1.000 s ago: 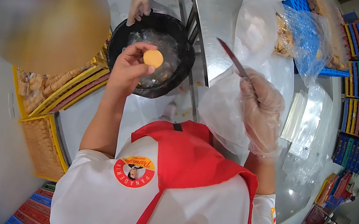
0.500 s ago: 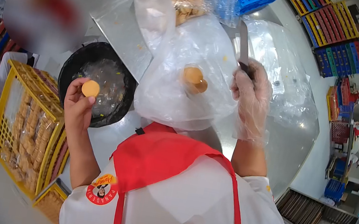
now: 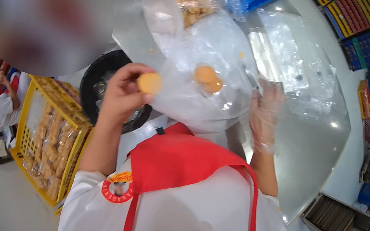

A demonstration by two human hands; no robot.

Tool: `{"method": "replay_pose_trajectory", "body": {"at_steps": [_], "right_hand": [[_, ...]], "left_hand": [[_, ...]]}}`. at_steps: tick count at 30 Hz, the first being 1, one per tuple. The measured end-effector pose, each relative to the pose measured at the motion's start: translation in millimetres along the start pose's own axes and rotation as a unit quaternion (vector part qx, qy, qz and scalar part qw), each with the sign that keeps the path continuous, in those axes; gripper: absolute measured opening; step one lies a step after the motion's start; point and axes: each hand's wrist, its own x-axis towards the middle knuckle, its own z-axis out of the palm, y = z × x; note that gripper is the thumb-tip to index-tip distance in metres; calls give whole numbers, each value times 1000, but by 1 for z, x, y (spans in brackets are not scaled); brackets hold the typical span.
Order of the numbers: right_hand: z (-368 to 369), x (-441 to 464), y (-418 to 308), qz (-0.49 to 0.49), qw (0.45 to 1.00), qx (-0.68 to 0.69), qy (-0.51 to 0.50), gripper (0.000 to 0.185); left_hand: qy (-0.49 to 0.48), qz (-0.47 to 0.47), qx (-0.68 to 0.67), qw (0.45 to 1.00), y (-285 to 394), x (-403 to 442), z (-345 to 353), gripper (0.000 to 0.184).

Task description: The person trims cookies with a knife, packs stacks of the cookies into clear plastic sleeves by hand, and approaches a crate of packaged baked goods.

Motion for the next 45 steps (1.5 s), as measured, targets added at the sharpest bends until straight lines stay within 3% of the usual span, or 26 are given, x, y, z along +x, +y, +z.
{"method": "replay_pose_trajectory", "body": {"at_steps": [2,3,5,10,16,19,22,25,28,34,45], "right_hand": [[-21,12,-23,84,964,248,-48,21],[-27,16,-42,149,906,388,-81,17],[-31,22,-64,114,864,473,-127,15],[-12,28,-91,-51,889,436,-129,14],[9,12,-88,143,748,630,-155,13],[-4,10,-83,237,667,671,-222,12],[-12,9,-88,232,663,672,-235,18],[-12,4,-93,244,624,701,-244,27],[-5,-2,-92,234,631,703,-231,32],[2,-11,-86,200,682,662,-237,29],[-5,-3,-89,248,640,705,-178,29]], "left_hand": [[-55,23,8,998,-1,10,19,52],[-65,31,27,997,-4,12,27,51],[-85,53,58,993,-12,18,43,49],[-66,60,128,988,-21,13,61,50],[-43,-14,33,998,-17,13,67,58],[-46,-37,32,998,-16,6,67,57],[-36,-41,38,998,-14,-1,69,55],[-29,-28,47,998,-15,-6,69,54],[-20,-4,61,998,-23,-11,70,54],[-16,-21,67,997,-26,-14,71,53],[-39,-38,-22,998,-22,-3,74,54]]}}
